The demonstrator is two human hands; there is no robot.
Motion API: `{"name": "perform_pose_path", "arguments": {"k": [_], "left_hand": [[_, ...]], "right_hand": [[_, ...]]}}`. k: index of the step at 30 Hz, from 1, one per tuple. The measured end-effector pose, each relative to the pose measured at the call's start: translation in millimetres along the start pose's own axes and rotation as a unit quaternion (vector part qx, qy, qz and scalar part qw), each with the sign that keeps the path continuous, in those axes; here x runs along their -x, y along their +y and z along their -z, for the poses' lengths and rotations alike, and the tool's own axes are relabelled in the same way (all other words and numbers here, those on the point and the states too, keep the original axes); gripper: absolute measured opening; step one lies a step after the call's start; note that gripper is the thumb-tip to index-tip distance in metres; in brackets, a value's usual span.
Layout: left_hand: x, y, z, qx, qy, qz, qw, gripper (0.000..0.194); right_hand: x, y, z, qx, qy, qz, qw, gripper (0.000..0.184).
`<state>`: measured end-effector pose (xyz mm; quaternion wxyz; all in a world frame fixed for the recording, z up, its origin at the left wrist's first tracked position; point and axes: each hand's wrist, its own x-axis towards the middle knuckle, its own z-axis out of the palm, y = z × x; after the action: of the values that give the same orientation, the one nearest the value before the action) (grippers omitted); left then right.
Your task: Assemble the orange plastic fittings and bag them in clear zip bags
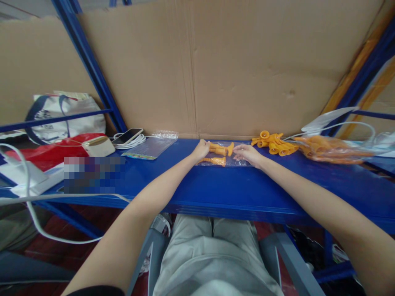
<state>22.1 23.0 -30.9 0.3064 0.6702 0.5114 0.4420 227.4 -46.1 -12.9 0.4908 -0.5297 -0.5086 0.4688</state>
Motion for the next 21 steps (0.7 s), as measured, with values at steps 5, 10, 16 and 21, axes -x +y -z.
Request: {"name": "perform_pose_path", "arguments": {"k": [5,10,16,21], "left_hand": [[6.1,6.1,5.8,-0.238,-0.042,-0.120,0.963,0.026],[6.4,6.3,5.8,-0.306,-0.081,-0.179,0.932,0.025],[5.9,4.0,6.5,-0.283,-0.086,-0.168,0.941,0.021],[5.8,2.4,5.6,-0.249,-0.084,-0.165,0.951,0.023]], "right_hand": [[-0.3,1.6,0.5,-0.001,-0.005,0.017,1.000,0.019],[-4.2,5.3,1.0,0.031,0.007,0.052,0.998,0.018],[-3.6,7.9,2.4,0.131,-0.119,0.125,0.976,0.006],[1.3,6.7,2.4,0.159,-0.189,0.141,0.959,0.022]]}}
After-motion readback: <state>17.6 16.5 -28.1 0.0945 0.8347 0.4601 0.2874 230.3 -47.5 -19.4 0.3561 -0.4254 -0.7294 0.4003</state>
